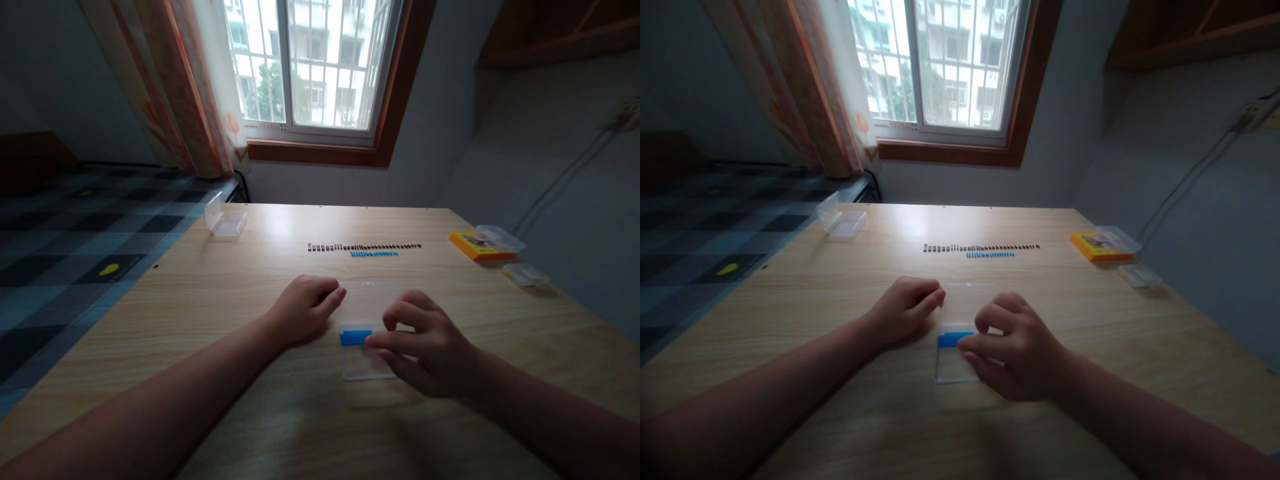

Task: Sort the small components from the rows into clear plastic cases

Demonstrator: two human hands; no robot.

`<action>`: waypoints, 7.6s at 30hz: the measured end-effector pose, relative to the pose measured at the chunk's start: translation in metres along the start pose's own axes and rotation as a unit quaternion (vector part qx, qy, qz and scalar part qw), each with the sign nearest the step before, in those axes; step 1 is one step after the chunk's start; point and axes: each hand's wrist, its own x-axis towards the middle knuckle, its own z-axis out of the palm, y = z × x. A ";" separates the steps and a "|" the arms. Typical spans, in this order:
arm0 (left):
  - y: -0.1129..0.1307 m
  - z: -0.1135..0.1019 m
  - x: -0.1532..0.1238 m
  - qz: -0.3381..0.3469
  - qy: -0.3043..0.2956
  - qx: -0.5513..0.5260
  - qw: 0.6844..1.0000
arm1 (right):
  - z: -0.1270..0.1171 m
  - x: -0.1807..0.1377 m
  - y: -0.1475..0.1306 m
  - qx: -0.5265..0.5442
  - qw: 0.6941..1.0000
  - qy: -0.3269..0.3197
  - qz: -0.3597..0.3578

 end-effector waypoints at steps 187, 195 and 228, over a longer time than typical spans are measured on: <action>-0.005 0.000 -0.001 -0.006 0.025 -0.006 1.000 | -0.009 0.007 0.013 -0.019 0.976 -0.215 0.035; -0.004 0.000 -0.002 -0.003 0.014 -0.001 1.000 | -0.006 0.007 0.013 -0.023 0.978 -0.204 0.031; -0.008 0.000 -0.002 -0.004 0.008 -0.002 1.000 | -0.014 0.004 0.034 0.006 0.992 0.111 0.060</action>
